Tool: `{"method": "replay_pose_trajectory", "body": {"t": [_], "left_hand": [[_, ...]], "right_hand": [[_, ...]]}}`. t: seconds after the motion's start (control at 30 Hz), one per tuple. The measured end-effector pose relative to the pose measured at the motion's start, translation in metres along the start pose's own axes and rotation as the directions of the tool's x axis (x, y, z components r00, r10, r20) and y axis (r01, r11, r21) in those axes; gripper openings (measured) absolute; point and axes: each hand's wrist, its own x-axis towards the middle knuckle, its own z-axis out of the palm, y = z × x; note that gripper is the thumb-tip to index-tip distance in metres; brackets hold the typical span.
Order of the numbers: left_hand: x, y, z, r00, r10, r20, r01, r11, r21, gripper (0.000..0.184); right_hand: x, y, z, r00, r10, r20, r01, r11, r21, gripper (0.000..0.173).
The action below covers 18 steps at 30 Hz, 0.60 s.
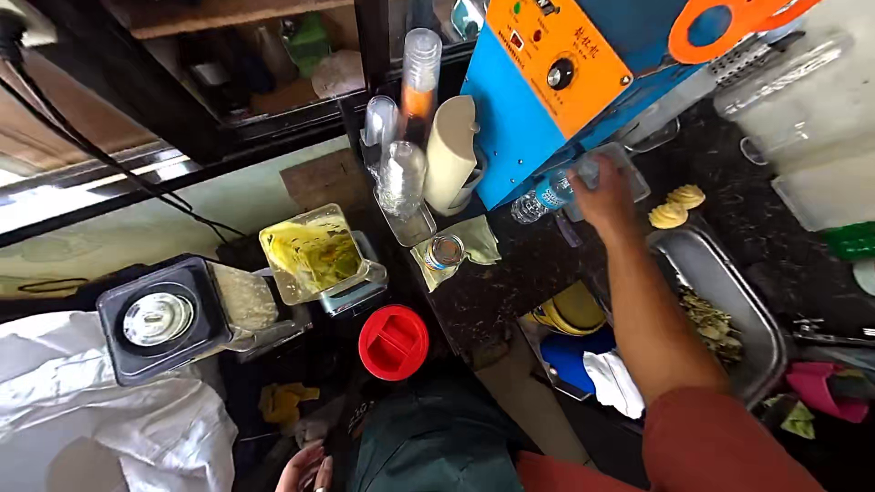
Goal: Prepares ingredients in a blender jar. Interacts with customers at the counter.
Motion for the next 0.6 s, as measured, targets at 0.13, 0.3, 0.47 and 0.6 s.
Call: {"method": "replay_pose_trajectory", "body": {"t": [0.13, 0.3, 0.47, 0.6], "left_hand": [[0.041, 0.033, 0.011, 0.975, 0.201, 0.096, -0.208, 0.976, 0.066, 0.033], [0.087, 0.107, 0.044, 0.829, 0.458, 0.323, -0.518, 0.845, 0.131, 0.033], [0.095, 0.175, 0.096, 0.603, 0.691, 0.399, -0.740, 0.671, -0.045, 0.072], [0.087, 0.186, 0.121, 0.671, 0.679, 0.298, -0.694, 0.717, -0.069, 0.121]], "right_hand": [[0.000, 0.001, -0.006, 0.986, -0.095, 0.139, 0.114, 0.984, -0.134, 0.051], [-0.095, -0.047, -0.050, 0.972, -0.191, 0.134, 0.215, 0.957, -0.193, 0.061], [-0.176, -0.119, -0.078, 0.848, -0.524, 0.086, 0.530, 0.830, -0.170, 0.064], [-0.221, -0.174, -0.047, 0.694, -0.714, 0.093, 0.720, 0.691, -0.066, 0.056]]}}
